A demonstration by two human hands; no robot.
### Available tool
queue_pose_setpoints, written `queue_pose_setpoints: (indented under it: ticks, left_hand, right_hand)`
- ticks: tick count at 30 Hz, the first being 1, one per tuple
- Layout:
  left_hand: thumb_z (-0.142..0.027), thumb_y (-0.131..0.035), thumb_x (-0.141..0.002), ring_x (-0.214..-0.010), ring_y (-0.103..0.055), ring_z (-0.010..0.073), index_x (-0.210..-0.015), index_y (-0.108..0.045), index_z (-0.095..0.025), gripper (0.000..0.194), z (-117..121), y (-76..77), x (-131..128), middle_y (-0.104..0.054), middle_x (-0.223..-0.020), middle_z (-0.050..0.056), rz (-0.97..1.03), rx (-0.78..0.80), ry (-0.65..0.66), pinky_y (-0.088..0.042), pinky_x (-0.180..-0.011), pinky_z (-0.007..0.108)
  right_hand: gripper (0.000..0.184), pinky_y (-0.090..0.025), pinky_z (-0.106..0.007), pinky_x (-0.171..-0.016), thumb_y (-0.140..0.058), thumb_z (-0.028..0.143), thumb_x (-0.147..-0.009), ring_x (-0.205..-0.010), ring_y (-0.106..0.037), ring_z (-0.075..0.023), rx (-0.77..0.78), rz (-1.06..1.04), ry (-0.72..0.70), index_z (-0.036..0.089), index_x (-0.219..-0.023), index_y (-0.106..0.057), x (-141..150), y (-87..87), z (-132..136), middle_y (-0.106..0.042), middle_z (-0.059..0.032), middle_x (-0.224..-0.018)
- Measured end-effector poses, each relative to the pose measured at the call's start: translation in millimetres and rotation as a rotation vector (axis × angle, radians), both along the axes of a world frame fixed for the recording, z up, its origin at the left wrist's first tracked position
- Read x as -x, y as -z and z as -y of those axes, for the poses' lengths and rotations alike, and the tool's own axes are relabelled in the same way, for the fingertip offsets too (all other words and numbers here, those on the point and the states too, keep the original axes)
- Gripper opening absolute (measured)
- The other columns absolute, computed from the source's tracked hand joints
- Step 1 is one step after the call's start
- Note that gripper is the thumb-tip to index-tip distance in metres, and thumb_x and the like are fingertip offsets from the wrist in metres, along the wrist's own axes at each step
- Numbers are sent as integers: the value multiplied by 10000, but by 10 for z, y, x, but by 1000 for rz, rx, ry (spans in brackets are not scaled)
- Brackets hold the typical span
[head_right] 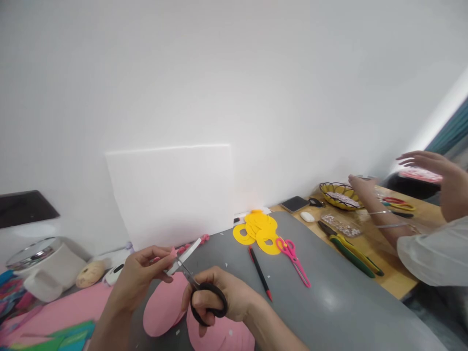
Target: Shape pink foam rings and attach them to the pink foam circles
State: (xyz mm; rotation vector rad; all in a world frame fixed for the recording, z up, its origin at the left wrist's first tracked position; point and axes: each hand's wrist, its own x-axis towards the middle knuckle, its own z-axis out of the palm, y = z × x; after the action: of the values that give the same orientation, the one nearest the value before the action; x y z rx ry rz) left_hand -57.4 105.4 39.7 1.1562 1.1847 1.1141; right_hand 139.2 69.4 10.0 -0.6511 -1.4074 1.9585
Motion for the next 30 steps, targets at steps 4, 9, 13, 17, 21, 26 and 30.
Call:
queue_pose_setpoints:
  ticks: [4, 9, 13, 17, 21, 26, 30]
  left_hand:
    - [-363, -789, -537, -494, -581, 152, -599, -689, -128, 263, -3, 34, -19, -641, -591, 38, -40, -22, -8, -555, -483, 292]
    - [-378, -745, -579, -520, -627, 176, -603, -669, -140, 251, -38, 106, -99, -678, -647, 47, -216, -64, -120, -553, -511, 286]
    - [-378, -735, -562, -500, -635, 191, -519, -618, -149, 261, -42, 145, -158, -634, -534, 27, -284, -38, -40, -524, -452, 262]
    - [-386, -744, -548, -486, -646, 198, -481, -599, -143, 292, -17, 125, -202, -661, -554, 52, -328, 26, 31, -500, -425, 248]
    - [-406, -752, -561, -696, -689, 258, -580, -654, -138, 286, 0, 74, -243, -697, -674, 82, -139, 28, 8, -479, -409, 221]
    - [-375, -769, -557, -713, -694, 253, -632, -676, -130, 273, 35, 36, -269, -712, -794, 100, 11, 28, -70, -420, -359, 186]
    - [-373, -775, -550, -658, -690, 237, -631, -675, -128, 276, 63, 26, -274, -709, -782, 96, 16, 42, -80, -396, -336, 183]
  right_hand:
    - [284, -349, -151, -433, -658, 264, -686, -476, -507, -69, -7, 162, -86, 112, -925, -648, -67, -3, -17, -539, 34, -533]
    - [656, -435, -223, -648, -871, 311, -383, -718, -538, -118, -209, 381, -154, 185, -987, -649, -149, -185, -13, -570, 15, -780]
    - [673, -435, -243, -634, -852, 383, -452, -750, -552, -151, -178, 369, -72, 182, -1048, -613, -212, -203, -14, -567, -4, -792]
    - [648, -410, -244, -650, -854, 342, -468, -746, -511, -144, -281, 548, 179, 204, -1041, -584, -223, -91, -25, -545, 14, -810]
    - [570, -392, -254, -674, -835, 302, -497, -755, -483, -152, -429, 745, 371, 213, -1003, -589, -157, -39, 18, -534, 13, -834]
    - [500, -383, -260, -682, -800, 249, -540, -776, -505, -168, -540, 842, 410, 221, -988, -579, -56, -37, 77, -528, -3, -876]
    - [469, -389, -274, -704, -759, 236, -605, -806, -534, -183, -571, 936, 432, 218, -1032, -567, -6, -47, 77, -533, -39, -947]
